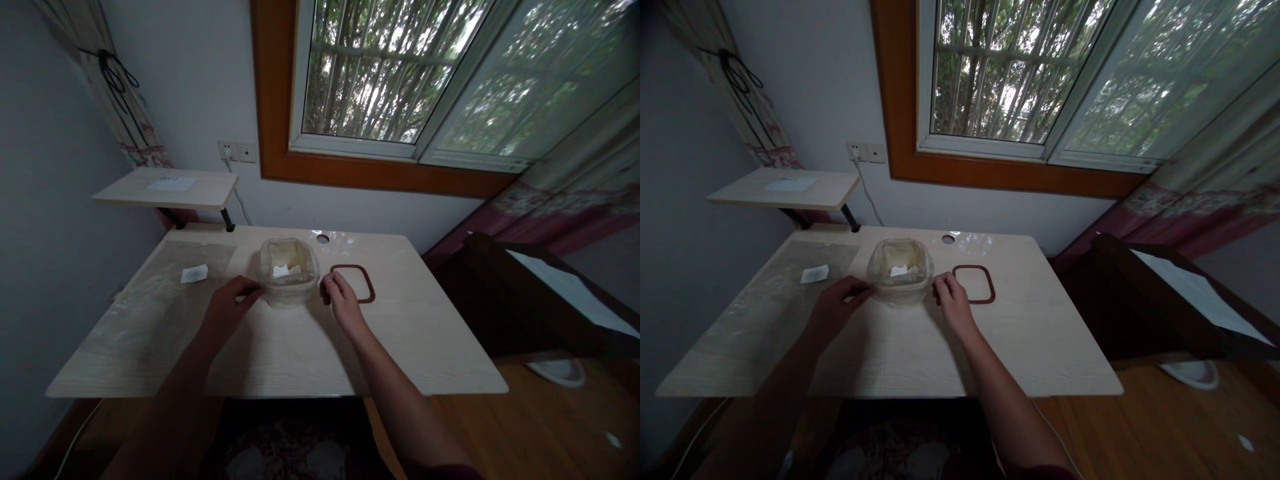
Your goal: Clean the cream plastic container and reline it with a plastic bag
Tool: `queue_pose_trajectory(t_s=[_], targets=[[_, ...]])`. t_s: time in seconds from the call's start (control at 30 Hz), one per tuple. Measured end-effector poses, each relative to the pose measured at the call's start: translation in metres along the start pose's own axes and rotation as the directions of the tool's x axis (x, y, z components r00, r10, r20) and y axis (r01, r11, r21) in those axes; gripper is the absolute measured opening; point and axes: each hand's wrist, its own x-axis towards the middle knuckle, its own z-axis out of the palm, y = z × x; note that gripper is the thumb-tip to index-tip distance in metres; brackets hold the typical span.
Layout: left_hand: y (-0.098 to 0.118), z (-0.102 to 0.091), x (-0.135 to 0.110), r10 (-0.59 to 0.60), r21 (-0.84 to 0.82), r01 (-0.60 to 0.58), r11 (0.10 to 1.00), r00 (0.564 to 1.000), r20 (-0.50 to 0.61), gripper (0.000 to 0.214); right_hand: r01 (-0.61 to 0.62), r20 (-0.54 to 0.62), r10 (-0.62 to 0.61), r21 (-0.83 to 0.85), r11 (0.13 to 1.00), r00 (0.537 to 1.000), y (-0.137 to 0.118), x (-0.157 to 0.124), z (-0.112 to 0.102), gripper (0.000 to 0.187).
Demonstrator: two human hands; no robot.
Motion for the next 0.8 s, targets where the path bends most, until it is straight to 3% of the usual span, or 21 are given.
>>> queue_pose_trajectory(t_s=[0.17,0.3,0.5,0.8], targets=[[-0.002,0.002,0.000,-0.071,-0.093,0.073,0.993,0.997,0.019,0.024,-0.030,0.067,0.036,-0.095,0.995,0.997,-0.005,0.007,0.000,0.048],[0.000,0.004,0.000,-0.045,-0.108,0.046,0.993,0.999,0.014,0.033,-0.013,0.035,0.019,-0.179,0.984,0.999,-0.009,0.009,0.002,0.047],[0.002,0.002,0.000,0.038,-0.059,-0.035,0.998,0.998,0.042,0.029,-0.003,0.042,0.007,-0.096,0.995,0.999,-0.010,0.013,0.004,0.038],[0.000,0.001,0.002,0.044,-0.047,-0.042,0.998,0.998,0.047,0.029,0.051,0.023,-0.049,-0.068,0.996,0.999,-0.022,0.017,0.005,0.028]])
